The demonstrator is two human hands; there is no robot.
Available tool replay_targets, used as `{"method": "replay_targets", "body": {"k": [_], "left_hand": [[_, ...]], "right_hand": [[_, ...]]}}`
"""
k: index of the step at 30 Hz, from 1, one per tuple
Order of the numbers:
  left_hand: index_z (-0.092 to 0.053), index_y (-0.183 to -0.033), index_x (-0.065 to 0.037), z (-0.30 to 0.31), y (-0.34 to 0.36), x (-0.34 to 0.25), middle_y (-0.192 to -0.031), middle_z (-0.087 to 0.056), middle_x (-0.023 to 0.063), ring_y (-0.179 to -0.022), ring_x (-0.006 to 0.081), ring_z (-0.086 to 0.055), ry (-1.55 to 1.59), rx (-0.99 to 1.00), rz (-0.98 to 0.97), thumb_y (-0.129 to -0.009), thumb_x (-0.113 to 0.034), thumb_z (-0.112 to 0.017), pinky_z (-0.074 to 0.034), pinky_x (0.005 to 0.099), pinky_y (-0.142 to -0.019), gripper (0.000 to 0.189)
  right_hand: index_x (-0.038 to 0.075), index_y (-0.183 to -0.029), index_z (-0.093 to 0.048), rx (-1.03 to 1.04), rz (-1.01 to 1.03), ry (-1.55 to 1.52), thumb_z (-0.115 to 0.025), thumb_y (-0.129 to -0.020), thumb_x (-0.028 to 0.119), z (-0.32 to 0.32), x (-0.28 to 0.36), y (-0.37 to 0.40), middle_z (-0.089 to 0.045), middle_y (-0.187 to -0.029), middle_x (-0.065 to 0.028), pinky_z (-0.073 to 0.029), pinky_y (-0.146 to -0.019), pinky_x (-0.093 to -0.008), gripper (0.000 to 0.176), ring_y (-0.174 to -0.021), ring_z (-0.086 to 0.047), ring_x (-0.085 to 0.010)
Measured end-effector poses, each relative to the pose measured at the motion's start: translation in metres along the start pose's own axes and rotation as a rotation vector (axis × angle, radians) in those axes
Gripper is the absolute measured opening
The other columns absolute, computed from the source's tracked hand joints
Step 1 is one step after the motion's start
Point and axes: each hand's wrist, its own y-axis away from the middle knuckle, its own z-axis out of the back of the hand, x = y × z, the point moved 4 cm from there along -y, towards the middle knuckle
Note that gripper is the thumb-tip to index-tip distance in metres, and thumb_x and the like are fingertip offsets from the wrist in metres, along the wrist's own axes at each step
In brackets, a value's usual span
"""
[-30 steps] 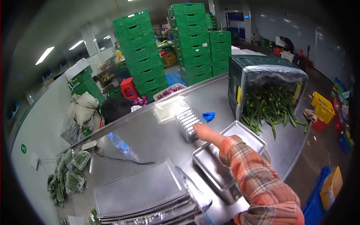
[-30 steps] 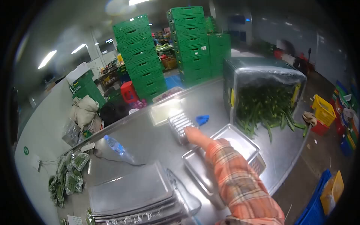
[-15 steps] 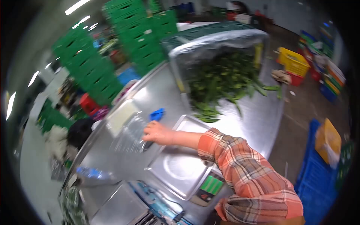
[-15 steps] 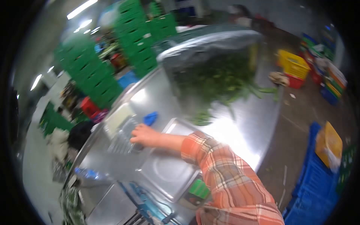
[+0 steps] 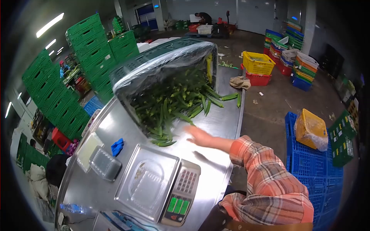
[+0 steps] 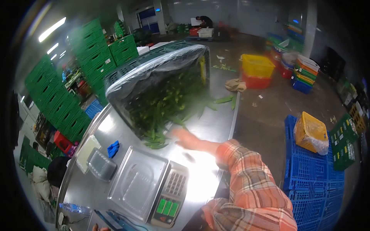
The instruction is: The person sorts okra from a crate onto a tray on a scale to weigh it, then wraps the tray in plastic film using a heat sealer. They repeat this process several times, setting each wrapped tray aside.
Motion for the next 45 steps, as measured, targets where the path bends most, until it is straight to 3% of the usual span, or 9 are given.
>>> {"method": "replay_targets", "body": {"k": [4,9,16,17,21,23,25,33,45], "left_hand": [[-0.050,-0.122,0.005,-0.120,-0.053,-0.045,-0.097,-0.062,0.0146,-0.090,0.0208,-0.059,-0.026,0.137,-0.244,-0.096,-0.017,-0.048,-0.048,0.0307,-0.079,0.034],[-0.019,-0.143,0.002,-0.301,-0.181,-0.038,-0.141,-0.034,0.0235,-0.129,0.0268,-0.037,0.092,0.338,-0.302,-0.094,-0.011,-0.046,-0.028,0.0357,-0.106,0.057],[-0.033,-0.132,0.007,-0.444,-0.326,-0.027,-0.130,-0.045,0.0231,-0.117,0.0290,-0.049,0.285,-0.156,-0.243,-0.094,-0.018,-0.047,-0.035,0.0352,-0.099,0.048],[-0.036,-0.127,0.008,-0.445,-0.344,-0.002,-0.117,-0.054,0.0215,-0.100,0.0294,-0.056,-0.062,-0.448,-0.518,-0.093,-0.017,-0.047,-0.042,0.0379,-0.090,0.044],[-0.040,-0.123,0.009,-0.424,-0.301,-0.005,-0.111,-0.058,0.0219,-0.100,0.0267,-0.057,-0.011,-0.230,-0.243,-0.093,-0.013,-0.045,-0.042,0.0375,-0.091,0.038],[-0.042,-0.125,0.009,-0.422,-0.253,-0.058,-0.121,-0.053,0.0236,-0.105,0.0298,-0.055,0.012,-0.173,-0.544,-0.096,-0.021,-0.044,-0.038,0.0384,-0.097,0.042],[-0.040,-0.126,0.010,-0.423,-0.295,-0.011,-0.124,-0.049,0.0243,-0.111,0.0322,-0.051,-0.139,-0.376,-0.393,-0.096,-0.022,-0.044,-0.034,0.0378,-0.100,0.044],[-0.034,-0.129,0.008,-0.441,-0.286,-0.032,-0.124,-0.046,0.0218,-0.110,0.0302,-0.049,0.071,-0.305,-0.428,-0.094,-0.020,-0.047,-0.036,0.0360,-0.097,0.046],[-0.023,-0.137,0.010,-0.468,-0.275,-0.026,-0.129,-0.045,0.0276,-0.119,0.0360,-0.045,-0.244,-0.184,-0.086,-0.090,-0.041,-0.053,-0.032,0.0369,-0.101,0.076]], "right_hand": [[0.001,-0.120,-0.049,-0.487,-0.624,-0.416,-0.056,-0.089,0.018,0.052,-0.266,-0.006,-0.060,-0.100,-0.0181,-0.046,-0.086,-0.0376,0.036,-0.095,-0.059,-0.0323],[-0.004,-0.120,-0.045,-0.871,-0.592,-0.014,-0.051,-0.091,0.037,0.168,-0.389,-0.085,-0.061,-0.097,-0.0183,-0.045,-0.081,-0.0377,0.051,-0.093,-0.059,-0.0296],[-0.003,-0.114,-0.045,-0.822,-0.559,-0.205,-0.043,-0.095,0.039,0.189,-0.389,-0.150,-0.056,-0.101,-0.0261,-0.041,-0.085,-0.0395,0.046,-0.096,-0.054,-0.0377],[-0.003,-0.114,-0.045,-0.828,-0.474,-0.182,-0.043,-0.095,0.037,0.192,-0.392,-0.155,-0.055,-0.102,-0.0260,-0.041,-0.085,-0.0398,0.044,-0.096,-0.054,-0.0376],[-0.004,-0.118,-0.045,-0.660,-0.501,0.199,-0.038,-0.096,0.021,0.182,-0.412,-0.099,-0.053,-0.111,-0.0255,-0.040,-0.090,-0.0403,0.034,-0.102,-0.053,-0.0348],[-0.003,-0.121,-0.044,-0.787,-0.121,-0.347,-0.037,-0.096,0.018,0.214,-0.345,-0.101,-0.052,-0.118,-0.0242,-0.039,-0.092,-0.0391,0.033,-0.106,-0.053,-0.0326],[-0.004,-0.126,-0.039,-0.707,-0.557,-0.296,-0.039,-0.096,0.020,0.205,-0.397,-0.120,-0.053,-0.118,-0.0211,-0.039,-0.093,-0.0375,0.038,-0.104,-0.053,-0.0310],[-0.002,-0.127,-0.038,-0.690,-0.201,-0.491,-0.041,-0.096,0.024,0.210,-0.382,-0.137,-0.053,-0.110,-0.0162,-0.037,-0.093,-0.0331,0.040,-0.103,-0.049,-0.0252],[-0.003,-0.105,-0.058,-0.068,-0.609,0.144,-0.055,-0.090,0.030,0.200,-0.423,-0.013,-0.059,-0.095,-0.0247,-0.046,-0.080,-0.0405,0.036,-0.095,-0.058,-0.0357]]}}
